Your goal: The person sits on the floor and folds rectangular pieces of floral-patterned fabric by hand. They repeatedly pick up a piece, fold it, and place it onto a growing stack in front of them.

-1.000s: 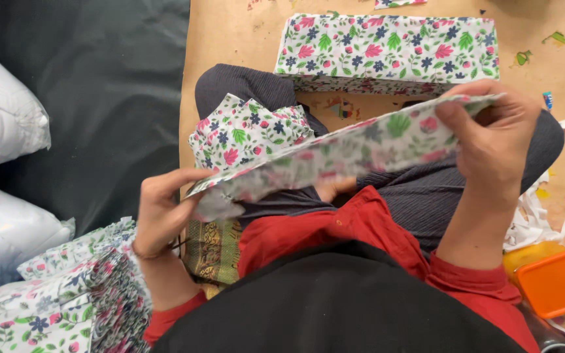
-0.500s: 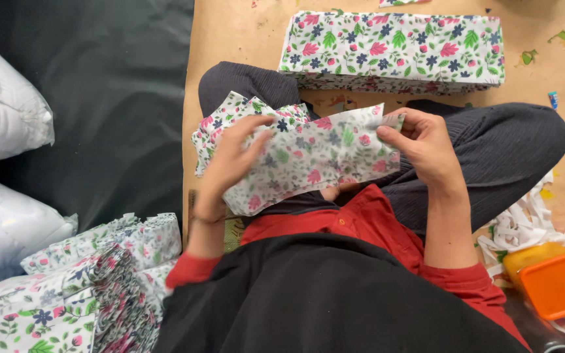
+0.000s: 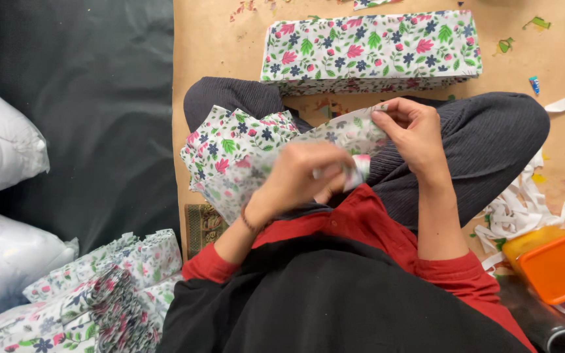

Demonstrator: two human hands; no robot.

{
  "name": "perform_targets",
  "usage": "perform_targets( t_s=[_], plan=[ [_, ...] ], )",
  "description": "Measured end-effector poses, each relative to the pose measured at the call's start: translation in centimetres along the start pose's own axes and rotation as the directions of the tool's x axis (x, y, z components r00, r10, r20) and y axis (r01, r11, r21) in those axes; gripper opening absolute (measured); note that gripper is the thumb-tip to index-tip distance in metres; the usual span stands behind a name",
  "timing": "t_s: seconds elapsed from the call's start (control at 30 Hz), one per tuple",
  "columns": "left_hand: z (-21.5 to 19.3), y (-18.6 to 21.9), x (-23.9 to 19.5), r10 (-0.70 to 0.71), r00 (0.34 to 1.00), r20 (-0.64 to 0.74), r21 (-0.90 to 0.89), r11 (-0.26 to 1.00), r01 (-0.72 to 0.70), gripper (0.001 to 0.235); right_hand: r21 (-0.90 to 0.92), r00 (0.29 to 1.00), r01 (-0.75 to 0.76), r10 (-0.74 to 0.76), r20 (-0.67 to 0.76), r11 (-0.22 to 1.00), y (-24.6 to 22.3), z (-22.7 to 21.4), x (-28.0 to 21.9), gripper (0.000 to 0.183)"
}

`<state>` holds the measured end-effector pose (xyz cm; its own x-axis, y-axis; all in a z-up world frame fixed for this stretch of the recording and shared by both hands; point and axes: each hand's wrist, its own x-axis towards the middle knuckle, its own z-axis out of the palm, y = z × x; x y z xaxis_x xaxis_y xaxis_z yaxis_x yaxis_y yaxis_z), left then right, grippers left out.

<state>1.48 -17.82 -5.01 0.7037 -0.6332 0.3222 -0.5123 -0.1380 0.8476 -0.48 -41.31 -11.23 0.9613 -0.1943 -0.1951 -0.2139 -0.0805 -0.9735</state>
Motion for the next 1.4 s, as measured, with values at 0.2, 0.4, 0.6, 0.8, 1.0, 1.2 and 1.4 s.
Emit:
perform_targets(
  t_s=[0.2,0.4,0.6,0.8,1.0,1.2,1.4],
  plan=[
    [2.1,2.4,-0.5,0.01,0.996,0.086,-0.2,0.98,0.008,0.018,-0.207,0.996,0.086,-0.081,0.035,0.975,-3.8,0.8,-1.5,0.006],
    [3.6,0.3,1.0,-0.147,0.961,-0.235,0.065,0.984,0.167,0.014,-0.116,0.992,0.108,-0.1,0.074,0.987,-7.2,1.2,-3.9,0.005],
    [3.8,-0.2,1.0,-0.045,0.94,-0.337,0.213,0.969,0.123,0.014,-0.13,0.968,0.227,-0.209,0.141,0.965,-7.9,0.9,-4.4,0.005],
    [1.3,0.1,1.8,0.074,0.96,-0.272,0.182,0.983,-0.024,0.017,-0.151,0.919,0.381,-0.355,0.174,0.912,-6.6,0.5,-4.2,0.007],
    [-6.4,-1.8,-3.4,-0.092,0.97,0.226,0.012,0.996,0.092,0.021,-0.085,0.91,0.415,-0.411,0.054,0.906,-7.6,-1.6,-4.9,0.006],
    [-8.9,-1.1,-9.4,-0.319,0.884,0.341,0.098,0.948,0.303,0.009,-0.029,0.847,0.451,-0.438,-0.302,0.892,-5.7,-6.9,-5.2,0.016],
    [-8.4,-0.3,-8.8,-0.272,0.928,0.254,0.071,0.962,0.263,0.007,-0.254,0.737,0.459,-0.524,-0.427,0.852,-4.7,-10.5,-6.0,0.035]
  ],
)
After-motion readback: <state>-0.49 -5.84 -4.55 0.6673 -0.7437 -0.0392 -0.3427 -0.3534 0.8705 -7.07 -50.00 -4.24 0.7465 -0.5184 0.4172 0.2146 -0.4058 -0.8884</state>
